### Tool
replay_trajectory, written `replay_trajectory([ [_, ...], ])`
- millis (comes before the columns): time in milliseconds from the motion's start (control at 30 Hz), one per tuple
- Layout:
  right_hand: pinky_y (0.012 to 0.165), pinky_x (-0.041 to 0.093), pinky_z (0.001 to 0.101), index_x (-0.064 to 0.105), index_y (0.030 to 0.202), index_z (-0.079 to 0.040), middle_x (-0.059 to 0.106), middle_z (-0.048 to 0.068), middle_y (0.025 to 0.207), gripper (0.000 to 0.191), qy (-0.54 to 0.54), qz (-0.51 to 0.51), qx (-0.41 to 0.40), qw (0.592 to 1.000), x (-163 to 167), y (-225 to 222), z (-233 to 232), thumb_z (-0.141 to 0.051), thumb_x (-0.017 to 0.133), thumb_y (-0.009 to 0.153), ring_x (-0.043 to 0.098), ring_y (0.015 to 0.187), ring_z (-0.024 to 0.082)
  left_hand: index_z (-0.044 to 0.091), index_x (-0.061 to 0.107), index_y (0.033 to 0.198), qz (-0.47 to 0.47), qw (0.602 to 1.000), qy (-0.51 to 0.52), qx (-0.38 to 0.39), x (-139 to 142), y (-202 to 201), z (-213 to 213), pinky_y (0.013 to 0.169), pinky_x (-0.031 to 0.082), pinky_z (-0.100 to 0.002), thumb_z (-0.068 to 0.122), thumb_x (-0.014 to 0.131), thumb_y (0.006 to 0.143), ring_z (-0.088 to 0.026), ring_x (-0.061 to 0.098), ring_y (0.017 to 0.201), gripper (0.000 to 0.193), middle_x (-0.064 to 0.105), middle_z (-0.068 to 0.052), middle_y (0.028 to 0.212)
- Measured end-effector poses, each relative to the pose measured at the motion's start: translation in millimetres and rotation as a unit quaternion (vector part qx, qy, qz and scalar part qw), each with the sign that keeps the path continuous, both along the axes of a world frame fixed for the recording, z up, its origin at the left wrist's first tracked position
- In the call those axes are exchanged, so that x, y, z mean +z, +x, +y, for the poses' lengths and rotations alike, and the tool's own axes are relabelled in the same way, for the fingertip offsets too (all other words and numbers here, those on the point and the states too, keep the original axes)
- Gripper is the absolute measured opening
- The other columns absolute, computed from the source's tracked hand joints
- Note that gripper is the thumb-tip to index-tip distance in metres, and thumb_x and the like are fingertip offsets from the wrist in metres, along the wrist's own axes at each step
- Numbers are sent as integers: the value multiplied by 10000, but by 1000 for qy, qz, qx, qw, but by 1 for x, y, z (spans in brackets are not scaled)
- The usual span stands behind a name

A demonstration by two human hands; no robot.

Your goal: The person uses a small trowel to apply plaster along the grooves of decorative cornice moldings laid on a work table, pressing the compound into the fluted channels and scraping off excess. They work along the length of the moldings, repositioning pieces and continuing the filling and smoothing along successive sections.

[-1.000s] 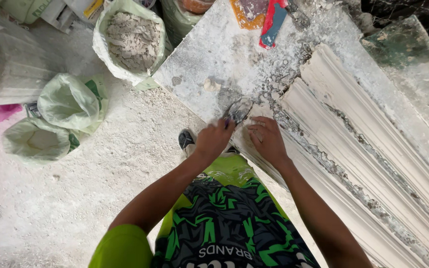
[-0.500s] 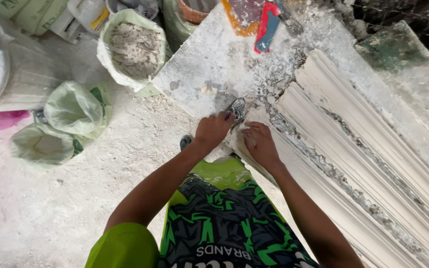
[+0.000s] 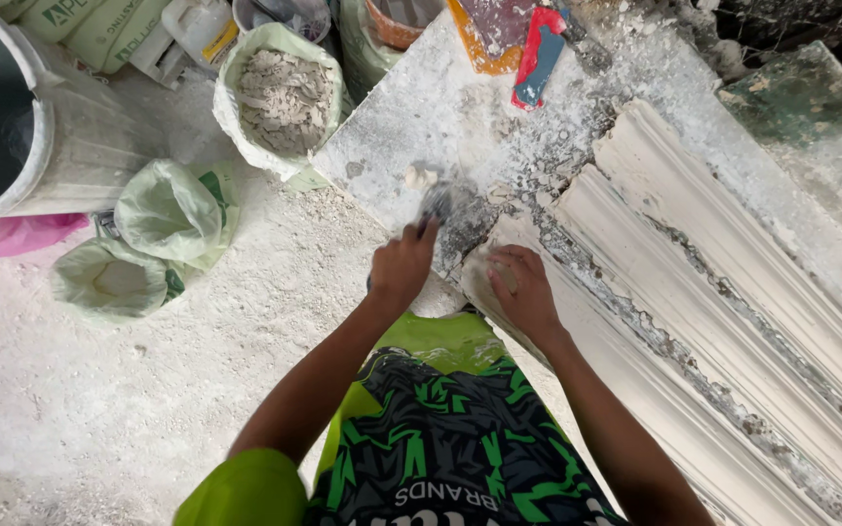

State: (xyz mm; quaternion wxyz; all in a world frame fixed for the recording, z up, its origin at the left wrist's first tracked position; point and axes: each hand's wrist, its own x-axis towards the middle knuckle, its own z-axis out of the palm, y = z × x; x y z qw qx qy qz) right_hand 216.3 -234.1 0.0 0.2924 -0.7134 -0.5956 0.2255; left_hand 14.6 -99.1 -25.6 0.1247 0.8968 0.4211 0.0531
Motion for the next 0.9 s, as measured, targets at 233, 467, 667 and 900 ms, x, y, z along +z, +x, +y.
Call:
replay_trajectory([
  [233, 1005, 529, 405, 610, 1337, -108, 638, 161, 1302, 310, -27, 57, -69, 996, 4, 27, 31, -224, 515, 1065, 637, 1197, 335, 136, 506, 1426, -25, 986, -153, 56, 31, -9, -5, 517, 598, -493, 154, 536, 1000, -360, 735, 706, 427, 650, -176, 1006],
  [467, 961, 461, 521, 579, 1348, 9, 615, 281, 1219, 476, -5, -131, -1, 991, 10, 34, 105, -223, 662, 940, 585, 1112, 458, 45, 428, 1453, -133, 959, -148, 200, 35, -58, -44, 595, 606, -510, 279, 559, 1004, -405, 724, 797, 523, 644, -197, 1100],
  [667, 990, 485, 500, 679, 1215, -88, 637, 204, 1165, 313, -121, -176, 24, 977, 18, 21, 147, -196, 706, 922, 606, 1106, 408, 0, 408, 1477, -201, 930, -165, 260, 28, -62, -35, 623, 598, -507, 277, 550, 1015, -422, 710, 804, 556, 639, -216, 1153],
  [900, 925, 501, 496, 699, 1195, -90, 627, 221, 1114, 330, -107, -191, 39, 975, 13, 17, 149, -131, 738, 870, 605, 1033, 417, 14, 431, 1466, -218, 921, -145, 289, 17, -87, -37, 644, 603, -493, 285, 554, 1019, -408, 712, 834, 537, 653, -202, 1140],
])
